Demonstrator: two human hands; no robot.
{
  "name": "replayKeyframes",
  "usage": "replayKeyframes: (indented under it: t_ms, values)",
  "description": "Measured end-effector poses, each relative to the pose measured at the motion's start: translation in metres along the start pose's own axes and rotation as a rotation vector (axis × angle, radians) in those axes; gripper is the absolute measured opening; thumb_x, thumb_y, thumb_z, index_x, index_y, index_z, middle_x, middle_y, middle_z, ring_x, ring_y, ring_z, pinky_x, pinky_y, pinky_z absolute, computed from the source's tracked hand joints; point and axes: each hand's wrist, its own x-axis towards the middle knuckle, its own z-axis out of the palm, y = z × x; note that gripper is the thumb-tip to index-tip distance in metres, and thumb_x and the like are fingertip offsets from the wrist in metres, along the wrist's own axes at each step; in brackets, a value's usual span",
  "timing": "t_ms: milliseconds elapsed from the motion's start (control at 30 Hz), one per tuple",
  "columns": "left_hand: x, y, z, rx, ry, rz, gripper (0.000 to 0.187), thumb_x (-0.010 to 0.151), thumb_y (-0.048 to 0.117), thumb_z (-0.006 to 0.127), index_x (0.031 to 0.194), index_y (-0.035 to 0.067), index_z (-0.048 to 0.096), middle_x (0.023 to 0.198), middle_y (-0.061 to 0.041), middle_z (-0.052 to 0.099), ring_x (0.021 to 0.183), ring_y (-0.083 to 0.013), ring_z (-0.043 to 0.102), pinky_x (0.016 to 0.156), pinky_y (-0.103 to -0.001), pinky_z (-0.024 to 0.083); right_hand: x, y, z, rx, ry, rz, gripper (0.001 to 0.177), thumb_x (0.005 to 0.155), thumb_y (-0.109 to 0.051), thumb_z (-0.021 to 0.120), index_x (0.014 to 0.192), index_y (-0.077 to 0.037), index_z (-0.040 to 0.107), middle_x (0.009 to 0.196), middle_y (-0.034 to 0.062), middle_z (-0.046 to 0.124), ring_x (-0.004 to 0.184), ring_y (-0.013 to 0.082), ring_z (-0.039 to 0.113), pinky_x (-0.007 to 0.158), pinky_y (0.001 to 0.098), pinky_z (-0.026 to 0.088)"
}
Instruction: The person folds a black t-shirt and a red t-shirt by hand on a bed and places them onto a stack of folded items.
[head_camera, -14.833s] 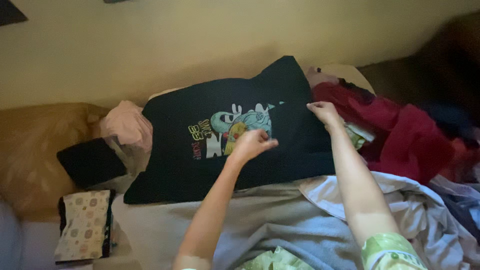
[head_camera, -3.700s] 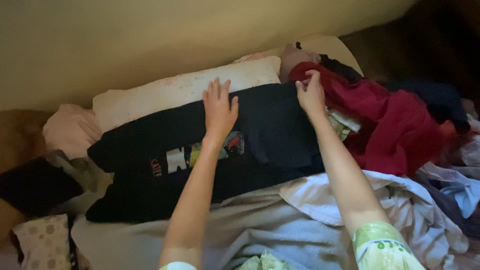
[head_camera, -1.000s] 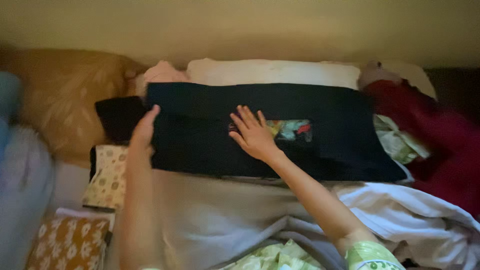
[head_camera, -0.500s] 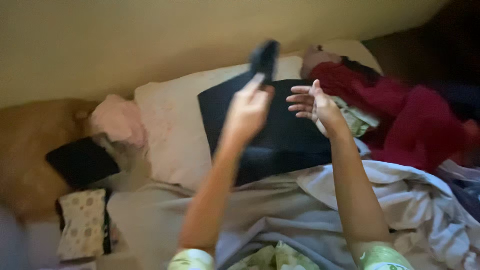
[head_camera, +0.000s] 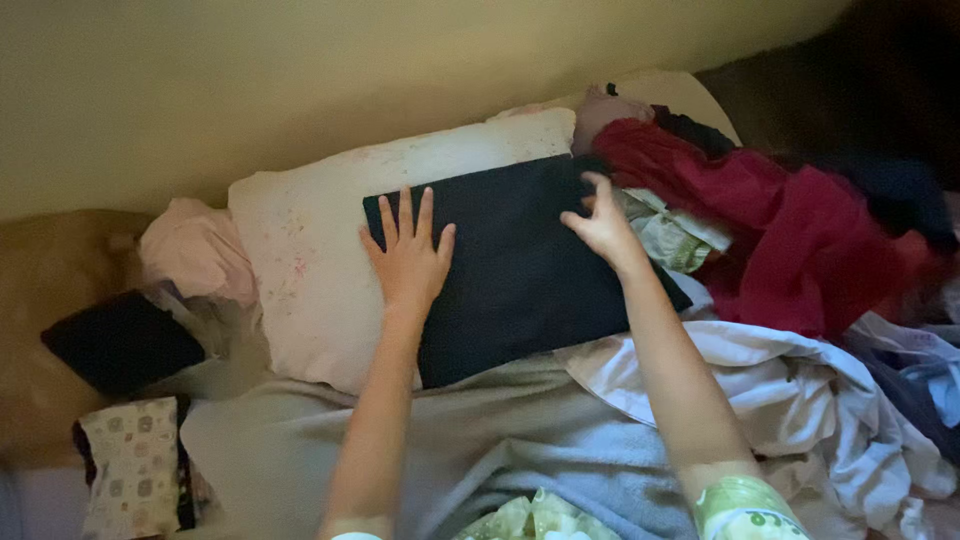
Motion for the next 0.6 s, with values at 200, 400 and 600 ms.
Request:
replayKeyframes:
  t_ms: [200,400,600]
  values:
    - [0.009,0.001,0.03,0.034,0.007,-0.023,0.064,0.104,0.054,0.042,0.159,0.023,0.036,0.169,-0.012,0.025,0.156,-0.0418,0.014,0.115,-0.075,0.008,0.031,-0.002,0.023,-0.376,0.286,-0.166,0.043,0.105,-0.042,0.068,0.117,-0.002,0.061,0.12,0.0246,0.063,0.109,0.039,0.065,0.096,0.0475,0.052]
    - [0.002,-0.011,0.01,0.011,0.012,0.072,0.067,0.104,0.055,0.048,0.161,0.022,0.037,0.169,-0.014,0.025,0.156,-0.0405,0.017,0.119,-0.069,0.014,0.034,0.0,0.034,-0.528,0.327,-0.25,0.046,0.105,-0.044,0.063,0.122,-0.001,0.06,0.122,0.0232,0.062,0.115,0.0425,0.061,0.096,0.0517,0.049]
    - [-0.036,-0.052,0.005,-0.504,-0.031,-0.506,0.075,0.099,0.049,0.063,0.148,-0.004,0.043,0.144,-0.032,0.052,0.132,-0.0446,0.054,0.109,-0.052,0.045,0.011,-0.037,0.031,-0.47,0.459,-0.328,0.052,0.108,-0.044,0.062,0.136,-0.001,0.054,0.128,0.0252,0.058,0.119,0.0437,0.056,0.098,0.0536,0.045]
